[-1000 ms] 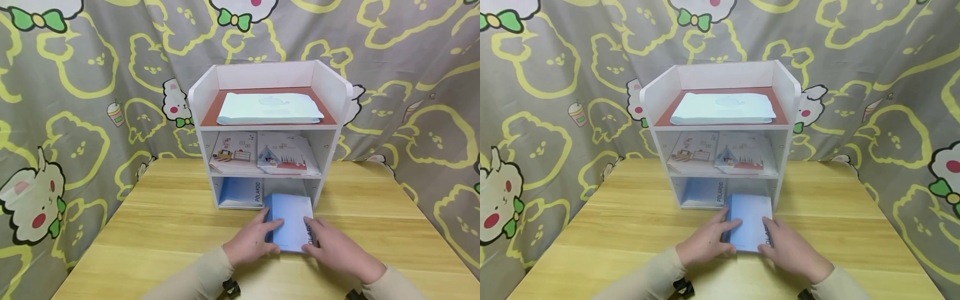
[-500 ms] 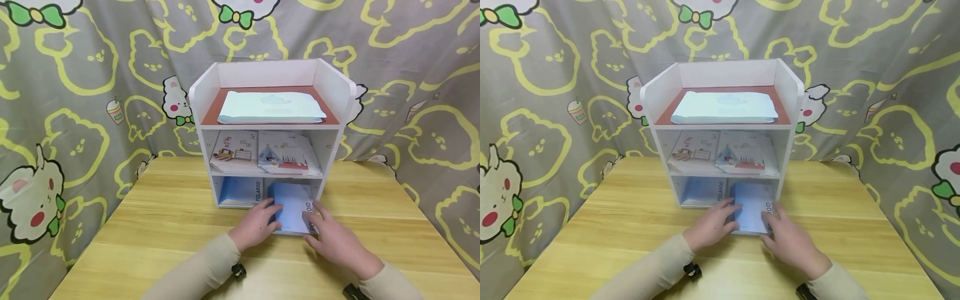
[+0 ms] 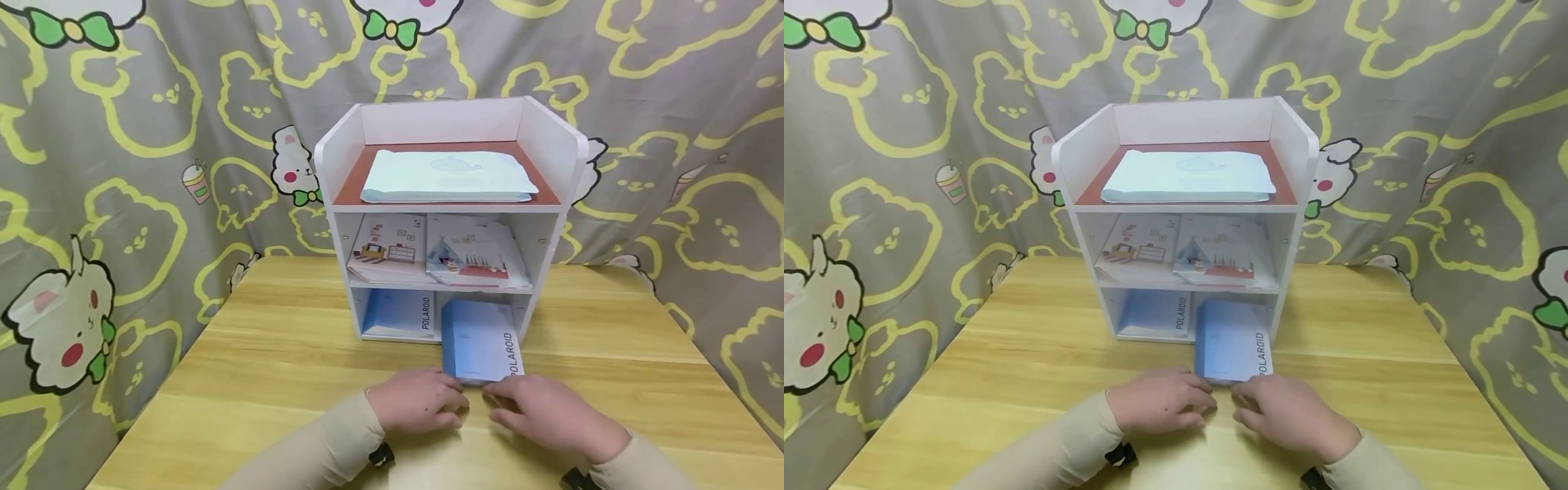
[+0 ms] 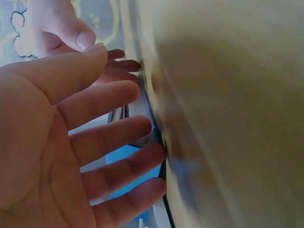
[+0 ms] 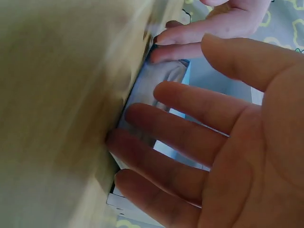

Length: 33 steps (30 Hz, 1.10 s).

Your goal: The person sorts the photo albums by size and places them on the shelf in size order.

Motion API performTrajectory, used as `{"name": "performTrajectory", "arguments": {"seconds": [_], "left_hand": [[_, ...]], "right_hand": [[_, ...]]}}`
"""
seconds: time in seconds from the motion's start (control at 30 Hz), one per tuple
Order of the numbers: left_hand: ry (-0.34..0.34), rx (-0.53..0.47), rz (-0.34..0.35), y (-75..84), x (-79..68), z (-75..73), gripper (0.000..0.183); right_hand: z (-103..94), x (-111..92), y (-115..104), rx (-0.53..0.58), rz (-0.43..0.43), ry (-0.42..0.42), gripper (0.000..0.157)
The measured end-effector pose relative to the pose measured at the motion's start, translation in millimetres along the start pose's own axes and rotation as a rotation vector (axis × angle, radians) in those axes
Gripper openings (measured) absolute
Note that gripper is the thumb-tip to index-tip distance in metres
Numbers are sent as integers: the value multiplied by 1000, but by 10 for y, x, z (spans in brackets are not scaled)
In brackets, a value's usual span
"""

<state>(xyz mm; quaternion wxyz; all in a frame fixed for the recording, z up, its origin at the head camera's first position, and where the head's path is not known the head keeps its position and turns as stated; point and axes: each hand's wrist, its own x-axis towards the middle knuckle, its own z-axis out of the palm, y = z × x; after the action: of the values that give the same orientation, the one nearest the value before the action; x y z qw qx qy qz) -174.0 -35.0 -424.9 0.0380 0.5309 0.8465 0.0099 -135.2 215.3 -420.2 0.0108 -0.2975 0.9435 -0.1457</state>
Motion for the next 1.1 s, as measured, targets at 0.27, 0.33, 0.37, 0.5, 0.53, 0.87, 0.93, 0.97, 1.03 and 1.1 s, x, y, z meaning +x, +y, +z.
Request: {"name": "performTrajectory", "arguments": {"seconds": [0.27, 0.33, 0.37, 0.5, 0.53, 0.87, 0.93, 0.97, 1.03, 1.1], "left_hand": [[34, 8, -32, -118, 50, -34, 39], [35, 0, -39, -165, 83, -26, 38], [36, -1, -42, -189, 99, -16, 38], [36, 2, -56, -270, 168, 31, 38], [36, 2, -60, -284, 183, 39, 39], [3, 22, -85, -382, 260, 97, 43], [-4, 12, -85, -395, 246, 99, 44], [-3, 5, -80, -409, 232, 105, 44], [6, -14, -73, -426, 192, 106, 46], [18, -32, -77, -440, 112, 94, 49]], "right_hand": [[-3, 85, -21, -43, 13, 84, 40], [2, 121, -6, -53, 19, 89, 43], [7, 142, 6, -57, 18, 90, 44], [51, 216, 70, -80, 9, 108, 48], [61, 230, 85, -87, 5, 117, 48], [124, 281, 186, -108, 18, 116, 52], [112, 282, 190, -90, 23, 106, 51], [103, 280, 194, -80, 25, 104, 51], [70, 265, 195, -59, 28, 104, 50], [16, 231, 201, -51, 37, 113, 50]]}}
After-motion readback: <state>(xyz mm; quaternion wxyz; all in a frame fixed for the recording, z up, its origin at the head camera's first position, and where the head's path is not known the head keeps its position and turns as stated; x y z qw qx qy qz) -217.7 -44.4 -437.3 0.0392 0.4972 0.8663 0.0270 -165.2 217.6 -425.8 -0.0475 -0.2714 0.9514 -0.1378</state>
